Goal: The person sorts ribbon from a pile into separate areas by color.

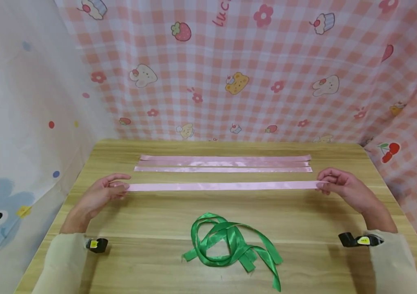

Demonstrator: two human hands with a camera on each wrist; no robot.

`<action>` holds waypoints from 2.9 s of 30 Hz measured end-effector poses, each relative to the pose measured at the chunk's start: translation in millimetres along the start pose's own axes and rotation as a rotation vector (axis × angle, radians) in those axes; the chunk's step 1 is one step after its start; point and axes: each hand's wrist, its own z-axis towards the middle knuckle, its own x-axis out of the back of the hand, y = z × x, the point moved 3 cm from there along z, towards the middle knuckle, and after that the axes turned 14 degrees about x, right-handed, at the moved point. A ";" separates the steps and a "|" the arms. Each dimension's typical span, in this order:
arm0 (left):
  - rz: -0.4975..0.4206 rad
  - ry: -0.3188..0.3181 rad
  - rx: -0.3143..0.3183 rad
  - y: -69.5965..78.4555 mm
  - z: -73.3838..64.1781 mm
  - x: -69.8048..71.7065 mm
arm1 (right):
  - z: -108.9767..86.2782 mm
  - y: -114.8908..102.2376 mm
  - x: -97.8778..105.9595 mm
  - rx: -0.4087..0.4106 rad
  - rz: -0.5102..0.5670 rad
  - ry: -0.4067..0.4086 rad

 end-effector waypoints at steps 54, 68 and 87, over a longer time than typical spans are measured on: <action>0.012 0.536 0.255 -2.4 64.8 2.9 | 19.9 85.6 1.3 -0.392 -0.559 0.616; 0.038 0.614 0.266 0.0 68.9 0.6 | 24.7 83.9 -0.8 -0.425 -0.567 0.612; 0.049 0.602 0.256 -2.2 70.6 2.3 | 23.3 84.9 -0.4 -0.428 -0.530 0.604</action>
